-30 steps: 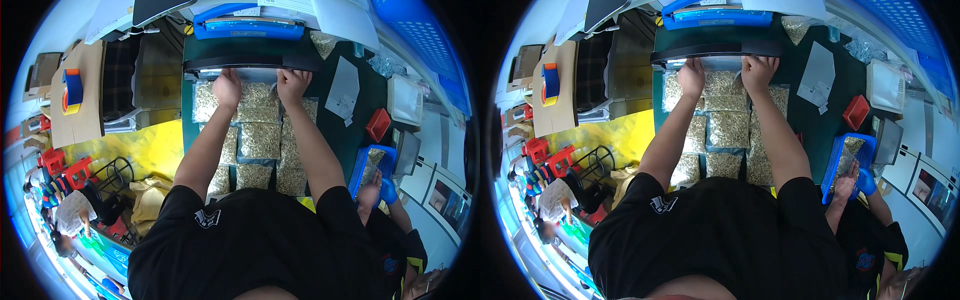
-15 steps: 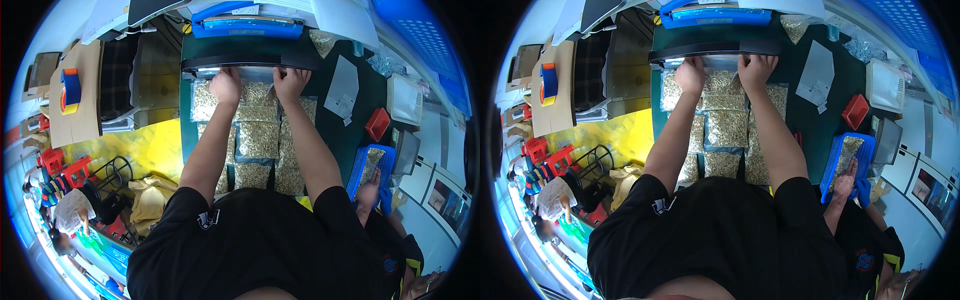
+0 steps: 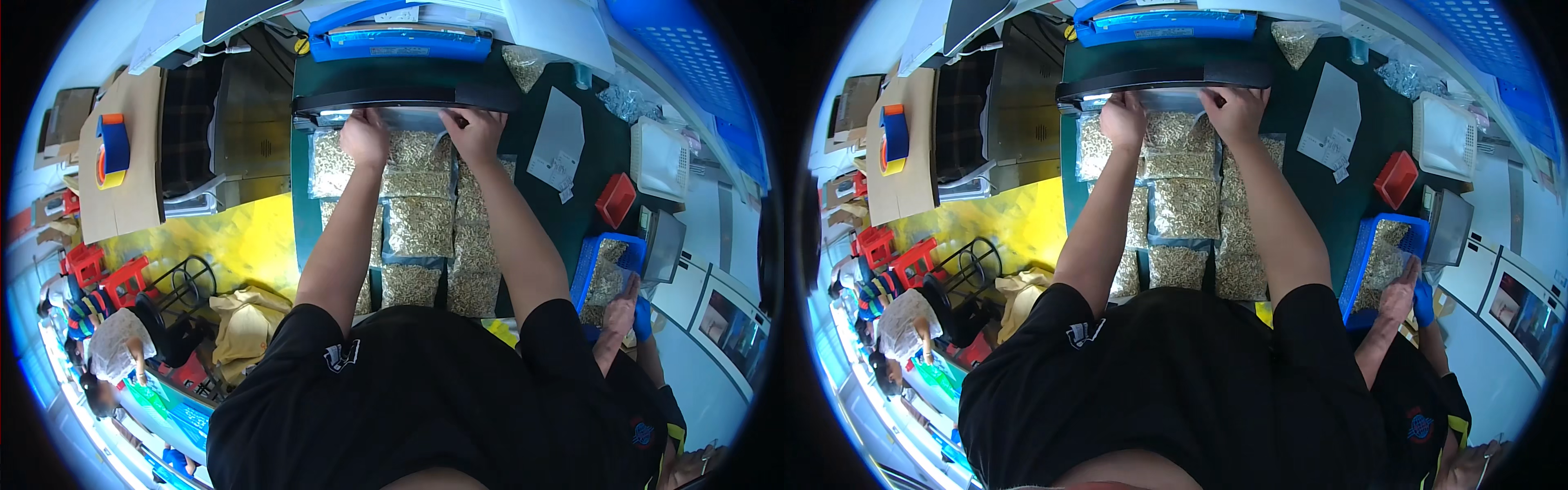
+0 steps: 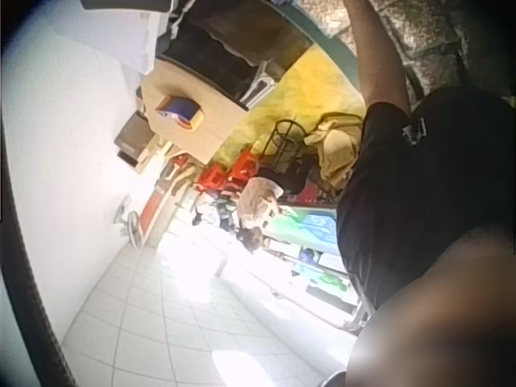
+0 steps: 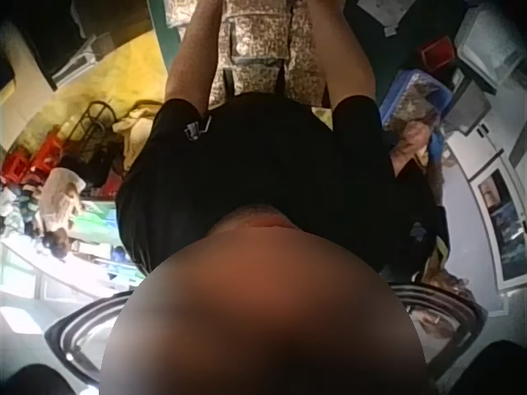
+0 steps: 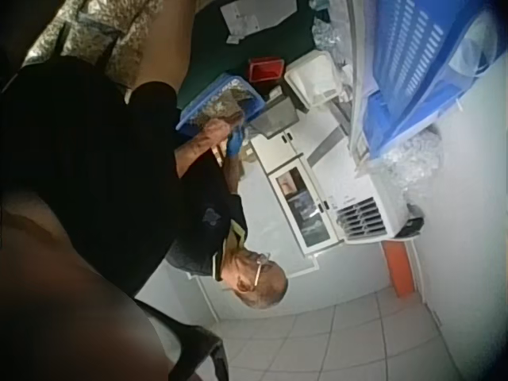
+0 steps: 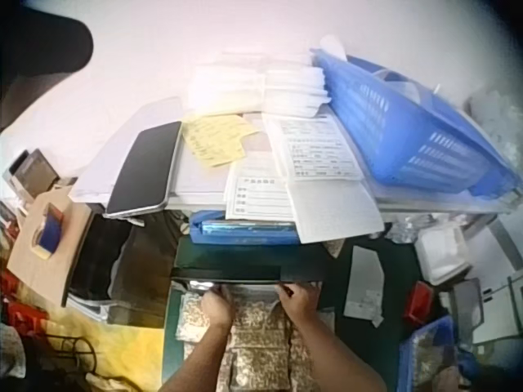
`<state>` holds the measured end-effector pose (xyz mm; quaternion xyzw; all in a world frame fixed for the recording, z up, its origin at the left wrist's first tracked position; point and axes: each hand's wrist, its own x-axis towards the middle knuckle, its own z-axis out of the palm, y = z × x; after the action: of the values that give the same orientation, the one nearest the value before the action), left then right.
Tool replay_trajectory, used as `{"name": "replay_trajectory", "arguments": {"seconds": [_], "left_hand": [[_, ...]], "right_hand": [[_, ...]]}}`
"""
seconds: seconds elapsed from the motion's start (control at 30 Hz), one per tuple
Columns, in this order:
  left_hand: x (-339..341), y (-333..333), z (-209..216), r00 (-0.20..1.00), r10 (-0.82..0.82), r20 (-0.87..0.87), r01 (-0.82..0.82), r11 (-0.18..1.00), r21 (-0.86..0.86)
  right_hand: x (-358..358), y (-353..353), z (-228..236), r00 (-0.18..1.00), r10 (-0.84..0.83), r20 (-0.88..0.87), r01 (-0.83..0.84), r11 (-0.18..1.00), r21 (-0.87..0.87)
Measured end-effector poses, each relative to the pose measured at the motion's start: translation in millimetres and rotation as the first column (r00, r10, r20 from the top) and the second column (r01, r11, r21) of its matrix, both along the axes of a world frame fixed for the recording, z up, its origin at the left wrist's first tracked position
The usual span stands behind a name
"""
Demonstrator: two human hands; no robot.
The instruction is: Sealing plastic bags containing small hardware components using a heat sealer machine.
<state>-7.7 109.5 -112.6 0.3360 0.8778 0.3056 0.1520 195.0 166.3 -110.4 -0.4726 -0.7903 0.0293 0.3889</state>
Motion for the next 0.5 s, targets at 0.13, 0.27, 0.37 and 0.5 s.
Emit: {"name": "replay_trajectory", "arguments": {"seconds": [0.13,0.27,0.37,0.5], "left_hand": [[-5.3,-1.4,1.4,1.0,-0.009,0.002,0.009,1.0,-0.021],[-6.8,-1.7,3.7,0.998,0.019,0.054,-0.019,1.0,-0.005],[-9.4,-1.5,3.1,0.997,0.036,0.073,-0.036,0.999,-0.007],[-10.5,-7.6,4.1,0.996,0.014,0.091,-0.013,1.0,-0.015]], "right_hand": [[2.9,-1.8,8.5,0.998,0.051,0.039,-0.051,0.999,-0.006],[3.6,-2.0,6.4,0.998,0.025,0.049,-0.022,0.998,-0.06],[2.2,-2.1,5.8,0.998,0.019,0.052,-0.016,0.998,-0.062],[1.8,-1.2,7.7,0.998,0.031,0.047,-0.028,0.998,-0.049]]}}
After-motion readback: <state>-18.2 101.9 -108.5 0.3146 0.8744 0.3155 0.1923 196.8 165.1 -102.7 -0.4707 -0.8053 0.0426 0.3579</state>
